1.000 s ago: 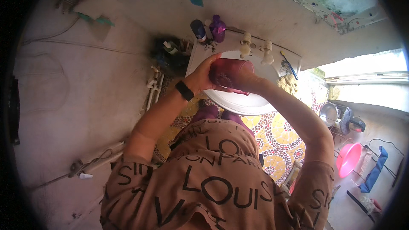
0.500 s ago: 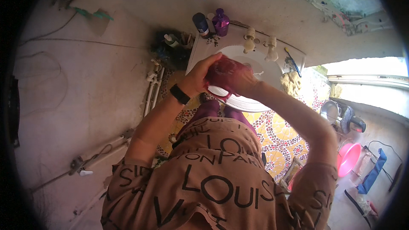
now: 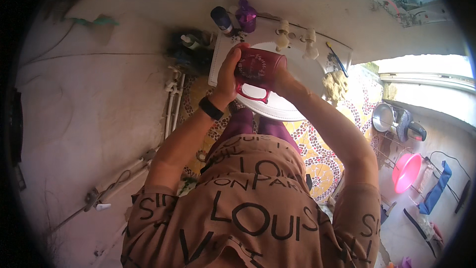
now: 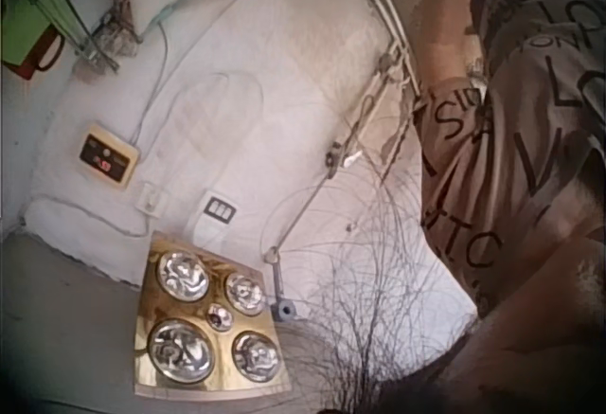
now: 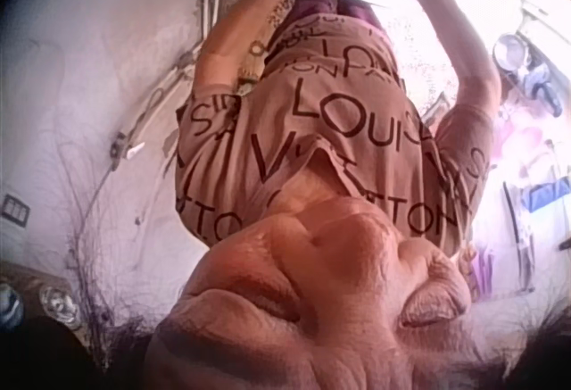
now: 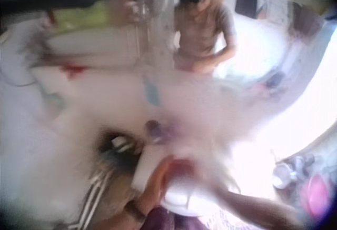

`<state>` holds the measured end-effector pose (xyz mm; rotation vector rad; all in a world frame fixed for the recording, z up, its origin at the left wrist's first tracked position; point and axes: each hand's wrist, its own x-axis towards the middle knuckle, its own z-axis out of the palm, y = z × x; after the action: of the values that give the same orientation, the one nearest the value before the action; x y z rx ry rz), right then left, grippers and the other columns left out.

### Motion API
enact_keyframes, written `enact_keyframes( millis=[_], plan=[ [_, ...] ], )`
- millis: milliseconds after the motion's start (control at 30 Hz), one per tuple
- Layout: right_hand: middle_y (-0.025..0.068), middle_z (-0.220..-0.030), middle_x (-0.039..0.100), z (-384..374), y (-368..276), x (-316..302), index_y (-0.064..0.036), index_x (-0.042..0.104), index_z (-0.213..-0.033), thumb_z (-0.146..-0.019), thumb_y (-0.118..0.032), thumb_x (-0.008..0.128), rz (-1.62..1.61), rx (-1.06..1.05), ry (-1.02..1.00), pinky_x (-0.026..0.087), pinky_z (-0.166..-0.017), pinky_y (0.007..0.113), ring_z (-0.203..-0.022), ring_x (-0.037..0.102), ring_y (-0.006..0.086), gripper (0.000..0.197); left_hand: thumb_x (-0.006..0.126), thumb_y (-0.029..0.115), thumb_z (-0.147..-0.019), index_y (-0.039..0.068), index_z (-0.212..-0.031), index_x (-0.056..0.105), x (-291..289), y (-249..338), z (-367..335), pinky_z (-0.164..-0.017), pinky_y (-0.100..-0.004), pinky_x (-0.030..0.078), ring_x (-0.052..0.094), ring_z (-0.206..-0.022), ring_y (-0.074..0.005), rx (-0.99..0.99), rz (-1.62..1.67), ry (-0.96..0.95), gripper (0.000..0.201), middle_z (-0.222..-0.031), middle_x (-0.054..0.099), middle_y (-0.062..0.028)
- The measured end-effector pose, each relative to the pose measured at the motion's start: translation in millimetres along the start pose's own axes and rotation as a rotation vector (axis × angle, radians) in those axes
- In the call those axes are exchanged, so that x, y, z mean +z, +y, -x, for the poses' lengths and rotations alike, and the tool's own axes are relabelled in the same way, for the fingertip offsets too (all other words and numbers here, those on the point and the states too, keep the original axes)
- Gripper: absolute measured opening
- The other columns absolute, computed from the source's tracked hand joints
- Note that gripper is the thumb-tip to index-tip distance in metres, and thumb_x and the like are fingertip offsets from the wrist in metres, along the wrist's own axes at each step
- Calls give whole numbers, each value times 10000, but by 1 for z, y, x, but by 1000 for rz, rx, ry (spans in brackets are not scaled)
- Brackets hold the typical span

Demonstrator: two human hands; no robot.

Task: The person washes a pink cup in a sink, wipes a wall-mounted metal shelf and the surrounding wall with a cloth, and organizes toothbrushes and cups on the shelf.

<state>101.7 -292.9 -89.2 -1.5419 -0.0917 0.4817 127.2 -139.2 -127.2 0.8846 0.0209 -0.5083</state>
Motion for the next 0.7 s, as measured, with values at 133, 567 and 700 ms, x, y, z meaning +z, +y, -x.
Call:
enact_keyframes(
  millis=[133, 567, 700],
  plan=[
    [40, -1102, 607, -3, 22, -12, -229, 603, -1147, -809, -235, 609, 1148, -435, -186, 522, -711, 381, -967, 611, 258, 338, 444, 366, -962, 73, -1114, 589, 8, 21, -4, -913, -335, 481, 610, -993, -184, -658, 94, 16, 361, -1039, 645, -55],
    [56, -1188, 590, 7, -4, -25, -140, 530, -1245, -794, -214, 658, -556, -28, -79, 512, -833, 338, -1039, 595, 186, 475, 459, 505, -932, 75, -1421, 259, 16, 5, -2, -1009, -321, 374, 515, -1122, -168, 216, -246, -268, 681, -1200, 537, -71],
    [32, -1177, 596, 6, -7, -14, -142, 544, -1223, -815, -229, 628, -122, -145, -29, 511, -831, 334, -1060, 582, 169, 426, 516, 516, -897, 87, -1325, 404, 22, 6, -4, -883, -349, 493, 574, -1051, -199, 25, -163, -58, 616, -1169, 567, -63]
  ],
)
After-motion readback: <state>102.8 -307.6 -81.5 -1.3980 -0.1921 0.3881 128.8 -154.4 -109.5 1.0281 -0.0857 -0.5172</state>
